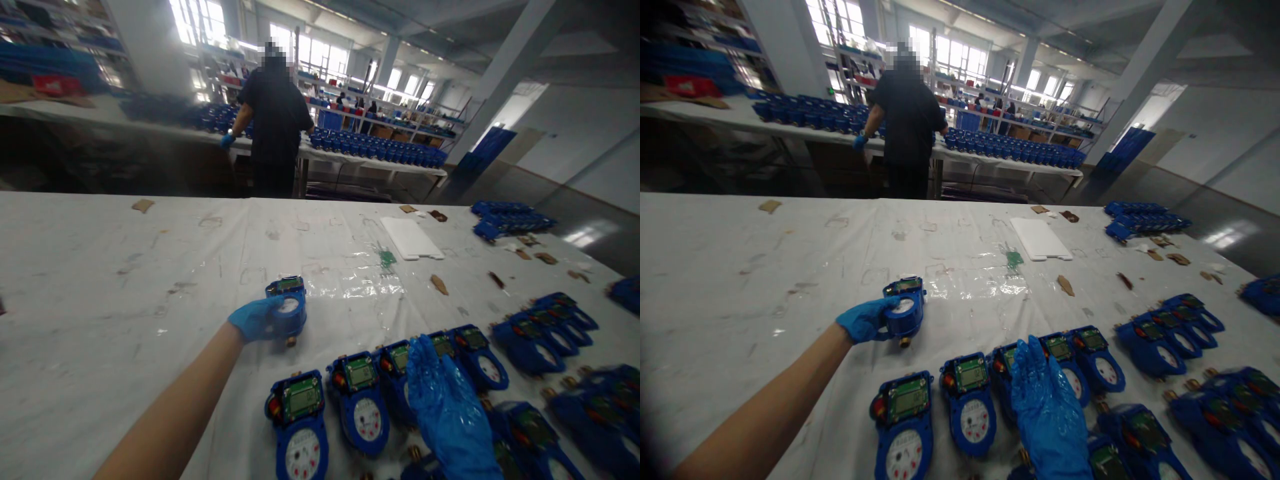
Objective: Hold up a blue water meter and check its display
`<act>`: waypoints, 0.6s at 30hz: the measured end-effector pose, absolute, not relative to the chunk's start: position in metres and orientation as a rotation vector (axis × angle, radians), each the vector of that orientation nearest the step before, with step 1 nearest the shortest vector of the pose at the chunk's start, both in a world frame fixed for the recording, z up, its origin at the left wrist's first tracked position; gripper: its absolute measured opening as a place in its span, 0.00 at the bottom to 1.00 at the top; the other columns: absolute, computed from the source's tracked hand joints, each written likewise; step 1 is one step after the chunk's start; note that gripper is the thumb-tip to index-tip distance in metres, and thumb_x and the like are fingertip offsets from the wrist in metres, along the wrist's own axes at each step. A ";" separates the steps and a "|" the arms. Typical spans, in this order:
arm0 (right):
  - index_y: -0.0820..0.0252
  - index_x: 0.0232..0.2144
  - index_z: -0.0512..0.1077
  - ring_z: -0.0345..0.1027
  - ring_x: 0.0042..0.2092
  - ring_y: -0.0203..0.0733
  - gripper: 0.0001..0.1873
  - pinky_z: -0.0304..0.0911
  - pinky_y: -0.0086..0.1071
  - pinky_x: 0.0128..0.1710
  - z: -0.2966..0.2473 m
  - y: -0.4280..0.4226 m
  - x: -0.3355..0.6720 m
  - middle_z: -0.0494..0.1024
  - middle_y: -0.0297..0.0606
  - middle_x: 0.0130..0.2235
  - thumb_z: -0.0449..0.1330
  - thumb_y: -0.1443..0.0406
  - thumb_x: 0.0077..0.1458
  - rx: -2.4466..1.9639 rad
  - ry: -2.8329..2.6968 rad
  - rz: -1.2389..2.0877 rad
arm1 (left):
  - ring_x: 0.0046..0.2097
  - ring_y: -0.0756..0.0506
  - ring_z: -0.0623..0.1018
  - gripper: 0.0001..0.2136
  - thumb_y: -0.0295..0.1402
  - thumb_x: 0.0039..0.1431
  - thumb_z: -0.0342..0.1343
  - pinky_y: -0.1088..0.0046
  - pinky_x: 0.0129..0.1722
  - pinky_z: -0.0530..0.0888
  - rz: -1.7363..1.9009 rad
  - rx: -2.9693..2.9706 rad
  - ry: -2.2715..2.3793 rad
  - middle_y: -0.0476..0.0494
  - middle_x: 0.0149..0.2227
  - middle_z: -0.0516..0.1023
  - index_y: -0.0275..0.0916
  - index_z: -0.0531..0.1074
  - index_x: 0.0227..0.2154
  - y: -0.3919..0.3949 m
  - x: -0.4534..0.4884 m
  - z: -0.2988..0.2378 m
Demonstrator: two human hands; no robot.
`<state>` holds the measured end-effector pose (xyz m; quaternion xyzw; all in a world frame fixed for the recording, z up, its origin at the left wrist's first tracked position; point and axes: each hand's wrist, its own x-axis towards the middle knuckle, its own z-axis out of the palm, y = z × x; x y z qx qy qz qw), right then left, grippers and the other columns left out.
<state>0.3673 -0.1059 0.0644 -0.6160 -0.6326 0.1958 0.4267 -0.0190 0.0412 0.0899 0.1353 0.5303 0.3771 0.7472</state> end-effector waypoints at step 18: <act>0.50 0.48 0.74 0.46 0.67 0.37 0.22 0.25 0.37 0.71 0.061 -0.109 0.356 0.65 0.24 0.58 0.55 0.66 0.50 -1.519 -1.571 0.488 | 0.25 0.46 0.76 0.07 0.30 0.47 0.66 0.68 0.29 0.78 0.819 0.301 1.166 0.44 0.24 0.78 0.38 0.74 0.29 0.041 -0.017 0.092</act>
